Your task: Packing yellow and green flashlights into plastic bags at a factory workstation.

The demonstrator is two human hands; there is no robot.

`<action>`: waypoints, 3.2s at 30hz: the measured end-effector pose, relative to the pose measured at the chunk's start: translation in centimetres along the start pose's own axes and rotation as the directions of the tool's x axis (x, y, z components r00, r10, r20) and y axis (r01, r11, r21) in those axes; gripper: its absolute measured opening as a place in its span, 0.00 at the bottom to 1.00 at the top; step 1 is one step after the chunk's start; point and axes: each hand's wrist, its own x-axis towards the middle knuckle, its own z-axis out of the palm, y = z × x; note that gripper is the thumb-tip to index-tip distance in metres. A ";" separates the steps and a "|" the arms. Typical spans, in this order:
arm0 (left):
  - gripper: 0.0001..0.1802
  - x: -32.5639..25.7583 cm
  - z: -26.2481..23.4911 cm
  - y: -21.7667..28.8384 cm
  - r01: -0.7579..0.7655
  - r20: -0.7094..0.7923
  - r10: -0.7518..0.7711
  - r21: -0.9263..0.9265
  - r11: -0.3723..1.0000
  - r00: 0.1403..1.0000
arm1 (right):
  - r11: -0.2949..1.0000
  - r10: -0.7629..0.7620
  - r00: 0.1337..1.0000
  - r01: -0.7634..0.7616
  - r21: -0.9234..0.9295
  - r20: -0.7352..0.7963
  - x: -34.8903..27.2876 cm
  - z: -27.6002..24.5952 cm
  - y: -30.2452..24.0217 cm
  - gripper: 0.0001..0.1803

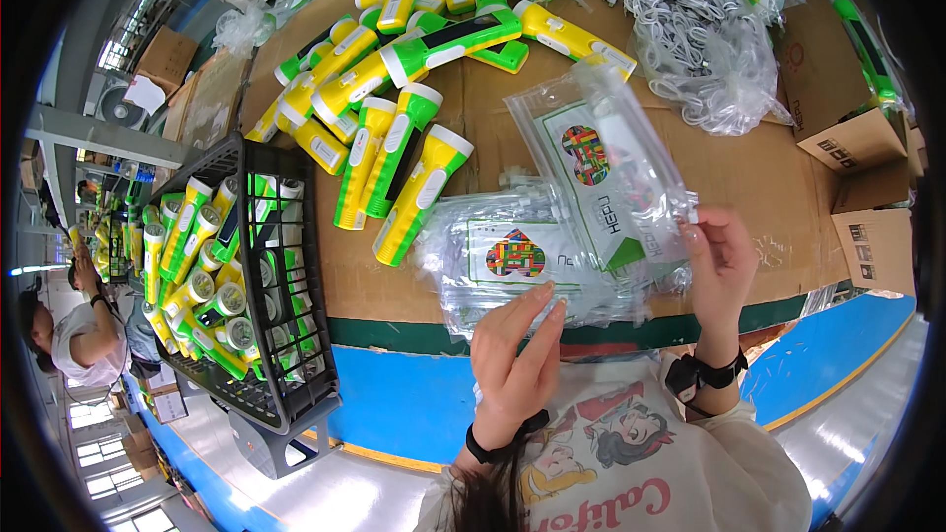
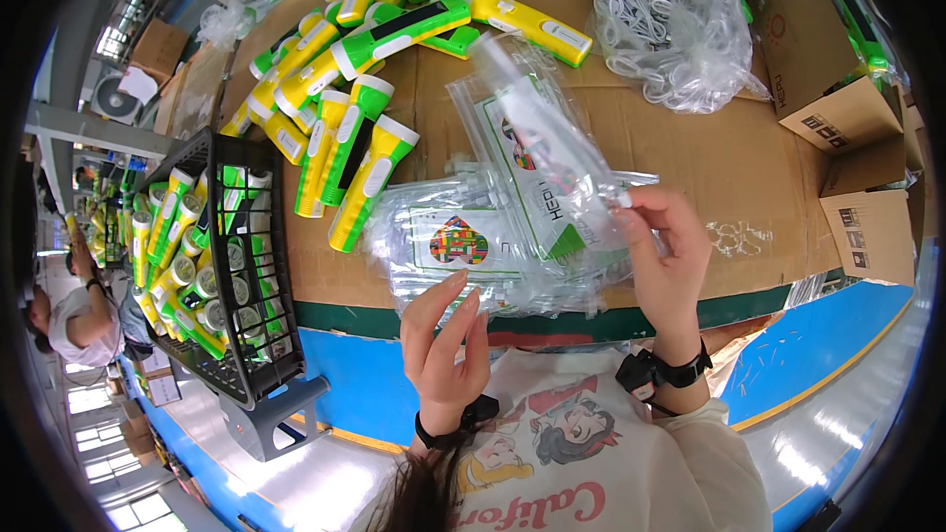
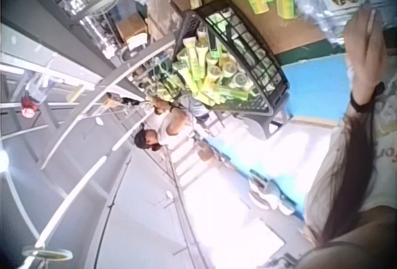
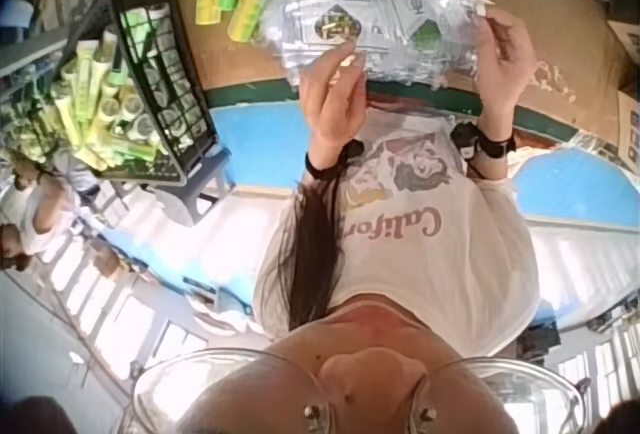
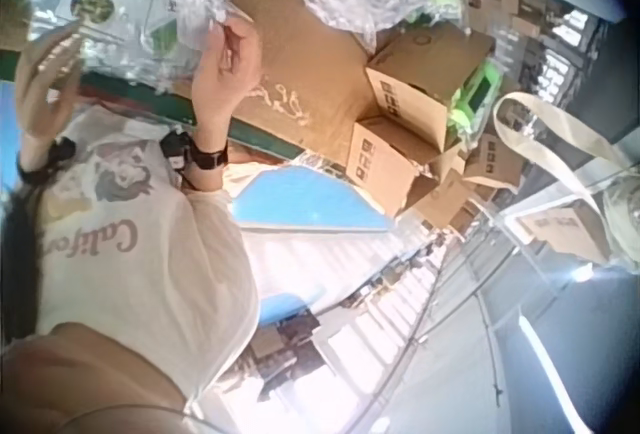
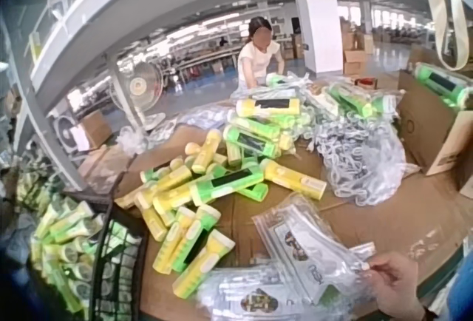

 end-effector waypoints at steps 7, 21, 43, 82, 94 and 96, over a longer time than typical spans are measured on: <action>0.17 1.4 -1.2 3.6 -0.040 -0.050 0.058 0.299 0.953 0.997 | 0.583 -0.530 0.691 0.718 -0.379 0.492 -0.8 1.8 -4.5 0.11; 0.10 0.4 -6.9 -0.8 0.126 -0.036 -0.121 0.283 0.951 0.992 | 0.732 -0.393 0.730 0.616 -0.290 0.559 1.5 -1.1 -4.9 0.08; 0.18 -0.9 -4.7 -1.1 0.303 -0.031 -0.314 -0.195 0.933 0.949 | 0.564 -0.579 0.533 0.808 -0.169 0.617 -2.6 7.5 -5.8 0.09; 0.05 -4.1 -8.9 -4.6 0.387 0.103 -0.436 -0.668 0.636 0.894 | 0.863 -0.145 0.194 0.505 0.028 0.970 2.3 8.6 -6.7 0.11; 0.19 -9.2 -13.2 -5.4 0.065 0.040 -0.619 -0.998 0.019 0.785 | 0.828 -0.193 0.258 0.561 0.016 0.947 9.5 15.1 -8.3 0.20; 0.18 -9.1 -13.4 -4.8 0.070 0.026 -0.626 -0.996 0.046 0.779 | 0.433 -0.333 0.215 0.900 -0.054 0.918 10.4 18.0 -5.8 0.19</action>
